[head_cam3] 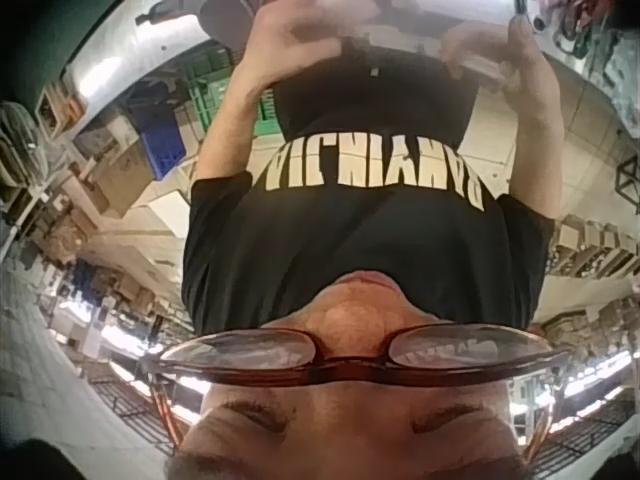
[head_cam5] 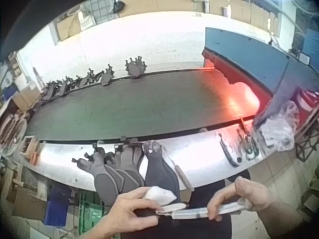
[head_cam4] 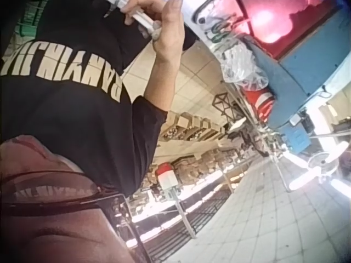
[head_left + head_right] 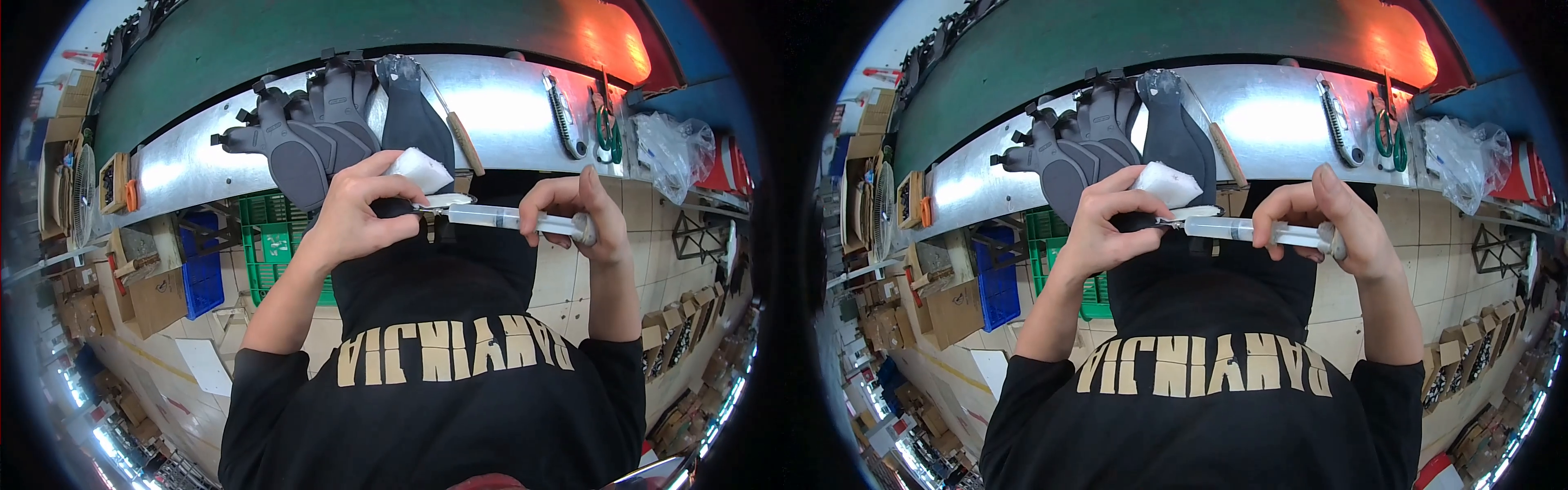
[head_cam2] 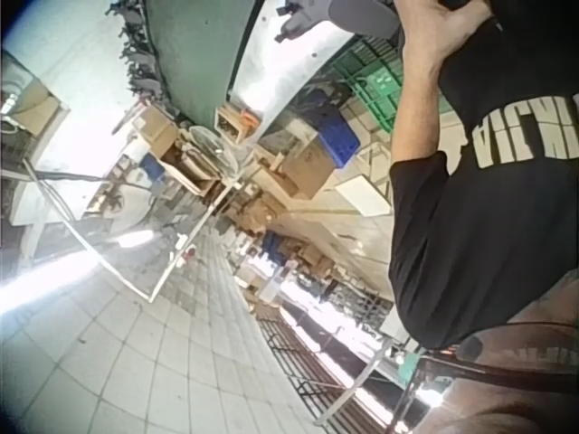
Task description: Cleaning or priming shoe soles with a liquid substance using a syringe and cloth during shoe assembly.
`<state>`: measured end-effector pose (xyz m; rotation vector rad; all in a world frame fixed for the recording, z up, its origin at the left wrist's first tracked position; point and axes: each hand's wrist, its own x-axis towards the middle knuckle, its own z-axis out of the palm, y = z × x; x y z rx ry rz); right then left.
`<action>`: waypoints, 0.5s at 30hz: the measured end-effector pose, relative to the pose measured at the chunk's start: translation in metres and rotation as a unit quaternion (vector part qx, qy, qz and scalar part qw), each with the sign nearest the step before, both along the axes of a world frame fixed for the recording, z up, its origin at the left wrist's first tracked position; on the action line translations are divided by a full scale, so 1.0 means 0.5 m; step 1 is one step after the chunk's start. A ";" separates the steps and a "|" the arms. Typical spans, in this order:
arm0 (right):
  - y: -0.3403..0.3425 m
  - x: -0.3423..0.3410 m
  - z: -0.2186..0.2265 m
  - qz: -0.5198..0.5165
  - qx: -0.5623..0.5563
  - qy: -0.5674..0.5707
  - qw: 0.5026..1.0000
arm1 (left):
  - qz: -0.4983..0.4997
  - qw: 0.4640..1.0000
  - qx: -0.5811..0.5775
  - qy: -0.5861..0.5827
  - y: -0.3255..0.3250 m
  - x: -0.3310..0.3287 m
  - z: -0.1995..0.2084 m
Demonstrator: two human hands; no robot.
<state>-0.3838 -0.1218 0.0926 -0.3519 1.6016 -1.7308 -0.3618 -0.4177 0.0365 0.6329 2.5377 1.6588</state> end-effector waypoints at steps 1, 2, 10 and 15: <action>-0.003 0.001 0.000 -0.015 0.002 -0.002 1.000 | -0.002 1.000 0.007 -0.009 -0.001 0.000 -0.001; -0.001 -0.002 -0.003 -0.017 0.003 -0.003 1.000 | -0.004 1.000 0.008 -0.009 -0.001 -0.001 -0.002; 0.006 -0.012 -0.012 -0.034 -0.037 -0.013 0.999 | -0.011 0.995 0.069 -0.069 -0.006 0.002 -0.002; 0.012 -0.018 -0.022 -0.027 -0.039 -0.022 0.999 | -0.008 0.994 0.073 -0.078 -0.010 0.002 -0.007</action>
